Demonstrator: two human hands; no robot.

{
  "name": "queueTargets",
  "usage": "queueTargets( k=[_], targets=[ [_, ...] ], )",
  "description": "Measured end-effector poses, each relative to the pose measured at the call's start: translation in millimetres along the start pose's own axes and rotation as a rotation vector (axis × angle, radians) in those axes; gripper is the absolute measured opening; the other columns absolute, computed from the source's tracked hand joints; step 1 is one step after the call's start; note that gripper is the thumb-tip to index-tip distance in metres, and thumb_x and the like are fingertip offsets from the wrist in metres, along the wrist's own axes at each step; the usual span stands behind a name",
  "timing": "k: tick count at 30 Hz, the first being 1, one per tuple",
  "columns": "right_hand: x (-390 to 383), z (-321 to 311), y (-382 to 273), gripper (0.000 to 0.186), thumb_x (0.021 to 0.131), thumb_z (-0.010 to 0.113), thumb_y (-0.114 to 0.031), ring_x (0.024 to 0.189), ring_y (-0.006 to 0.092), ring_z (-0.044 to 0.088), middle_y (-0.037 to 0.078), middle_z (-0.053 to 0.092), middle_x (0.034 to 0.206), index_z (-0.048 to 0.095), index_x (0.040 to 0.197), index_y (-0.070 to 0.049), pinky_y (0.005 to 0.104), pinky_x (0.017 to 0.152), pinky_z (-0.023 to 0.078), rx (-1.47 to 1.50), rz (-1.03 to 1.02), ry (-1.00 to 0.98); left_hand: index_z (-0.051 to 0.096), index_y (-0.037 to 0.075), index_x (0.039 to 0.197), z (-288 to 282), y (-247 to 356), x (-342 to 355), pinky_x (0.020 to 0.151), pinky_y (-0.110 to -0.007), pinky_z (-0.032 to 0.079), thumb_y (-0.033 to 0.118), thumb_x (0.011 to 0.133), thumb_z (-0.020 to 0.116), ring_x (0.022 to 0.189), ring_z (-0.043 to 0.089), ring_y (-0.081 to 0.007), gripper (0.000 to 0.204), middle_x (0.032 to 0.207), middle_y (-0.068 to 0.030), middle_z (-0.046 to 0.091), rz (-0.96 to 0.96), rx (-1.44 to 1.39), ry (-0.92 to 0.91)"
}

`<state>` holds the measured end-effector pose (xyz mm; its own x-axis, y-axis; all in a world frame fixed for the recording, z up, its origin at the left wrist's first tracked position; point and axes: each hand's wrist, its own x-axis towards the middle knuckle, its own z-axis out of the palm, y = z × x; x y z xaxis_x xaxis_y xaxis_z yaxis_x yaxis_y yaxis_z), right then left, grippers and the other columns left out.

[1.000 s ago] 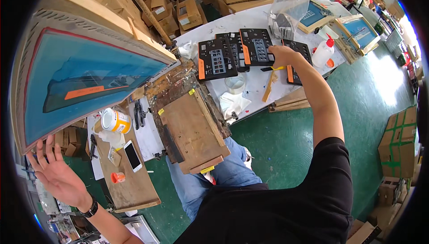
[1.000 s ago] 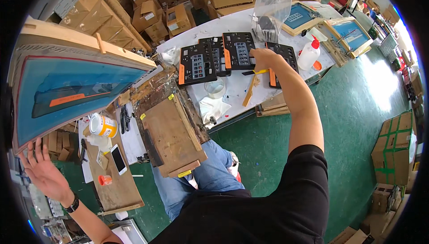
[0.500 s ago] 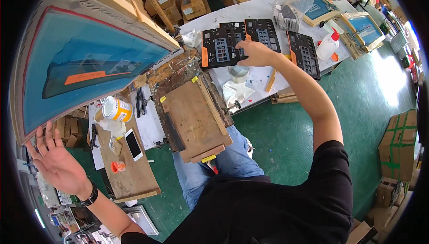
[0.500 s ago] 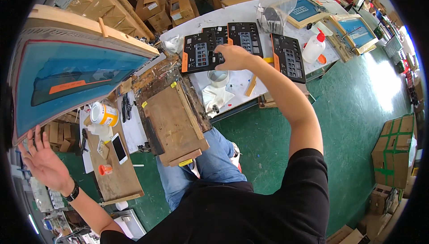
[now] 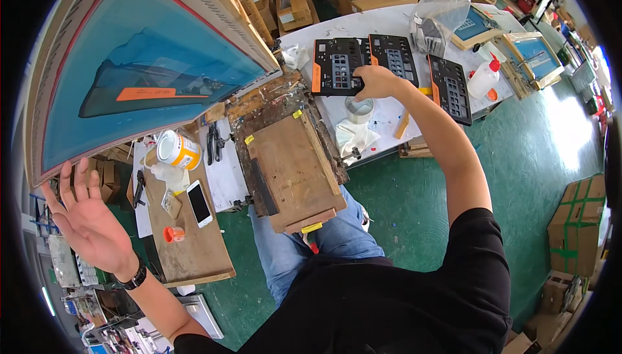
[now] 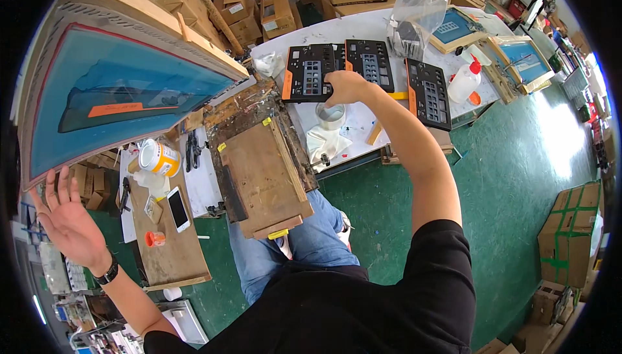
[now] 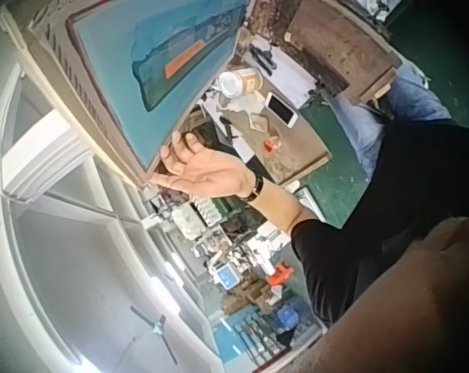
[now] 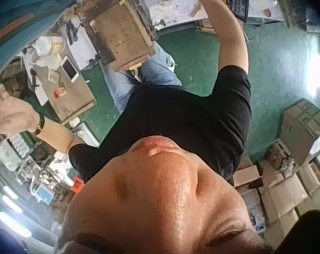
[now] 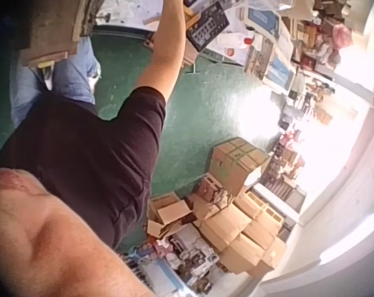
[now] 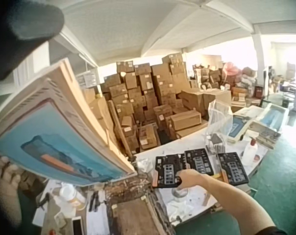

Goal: The recorder applies orange ink to a screen printing frame and uses a squeegee to spread it over the design area.

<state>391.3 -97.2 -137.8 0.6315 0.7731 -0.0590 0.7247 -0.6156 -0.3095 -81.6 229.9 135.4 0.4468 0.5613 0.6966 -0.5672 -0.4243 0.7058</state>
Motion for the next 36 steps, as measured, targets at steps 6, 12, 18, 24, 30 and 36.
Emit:
queueTargets(
  k=[6,12,18,24,30,36],
  targets=[
    [1,1,5,0.076,0.073,0.089,-0.034,0.112,0.0378,0.071,0.018,0.073,0.129,0.067,0.135,0.005,0.0409,0.103,0.055,0.016,0.021,0.000,0.022,0.006,0.166,-6,-3,-6,0.117,-0.050,0.040,0.042,0.117,0.033,0.143,0.049,-0.0430,0.062,0.158,-0.0265,0.042,0.010,-0.028,-0.073],
    [3,3,9,0.075,0.072,0.089,-0.038,0.114,0.0360,0.071,0.018,0.074,0.129,0.069,0.133,0.002,0.0399,0.103,0.056,0.032,-0.014,0.097,0.023,0.008,0.167,-16,0,-9,0.121,-0.050,0.038,0.040,0.117,0.034,0.144,0.049,-0.0418,0.060,0.159,-0.0254,0.042,-0.016,-0.092,-0.121],
    [2,0,12,0.078,0.072,0.090,-0.037,0.116,0.0357,0.070,0.018,0.073,0.132,0.068,0.136,0.002,0.0396,0.105,0.055,0.141,0.051,0.019,0.022,0.009,0.168,-13,0,-13,0.116,-0.048,0.041,0.043,0.116,0.036,0.139,0.052,-0.0415,0.063,0.158,-0.0255,0.043,-0.001,-0.018,-0.081],
    [0,5,9,0.077,0.073,0.089,-0.033,0.114,0.0366,0.071,0.020,0.073,0.130,0.066,0.138,0.002,0.0403,0.103,0.055,0.093,0.048,-0.009,0.022,0.009,0.169,-12,1,-19,0.114,-0.047,0.041,0.044,0.116,0.038,0.137,0.054,-0.0401,0.065,0.157,-0.0250,0.044,0.003,0.003,-0.104],
    [-6,6,8,0.076,0.075,0.086,-0.031,0.111,0.0387,0.071,0.020,0.073,0.126,0.063,0.140,0.000,0.0420,0.100,0.055,-0.040,-0.004,0.008,0.019,0.009,0.170,-9,1,-36,0.111,-0.046,0.043,0.045,0.115,0.040,0.131,0.057,-0.0372,0.069,0.156,-0.0244,0.045,0.013,-0.014,-0.145],
    [-20,-17,-27,0.073,0.081,0.080,-0.032,0.113,0.0392,0.070,0.020,0.069,0.132,0.057,0.145,-0.004,0.0458,0.098,0.055,-0.098,-0.041,0.194,0.022,0.008,0.169,-20,4,-74,0.109,-0.044,0.044,0.044,0.116,0.038,0.128,0.057,-0.0355,0.066,0.156,-0.0238,0.046,0.008,-0.059,-0.205]
  ],
)
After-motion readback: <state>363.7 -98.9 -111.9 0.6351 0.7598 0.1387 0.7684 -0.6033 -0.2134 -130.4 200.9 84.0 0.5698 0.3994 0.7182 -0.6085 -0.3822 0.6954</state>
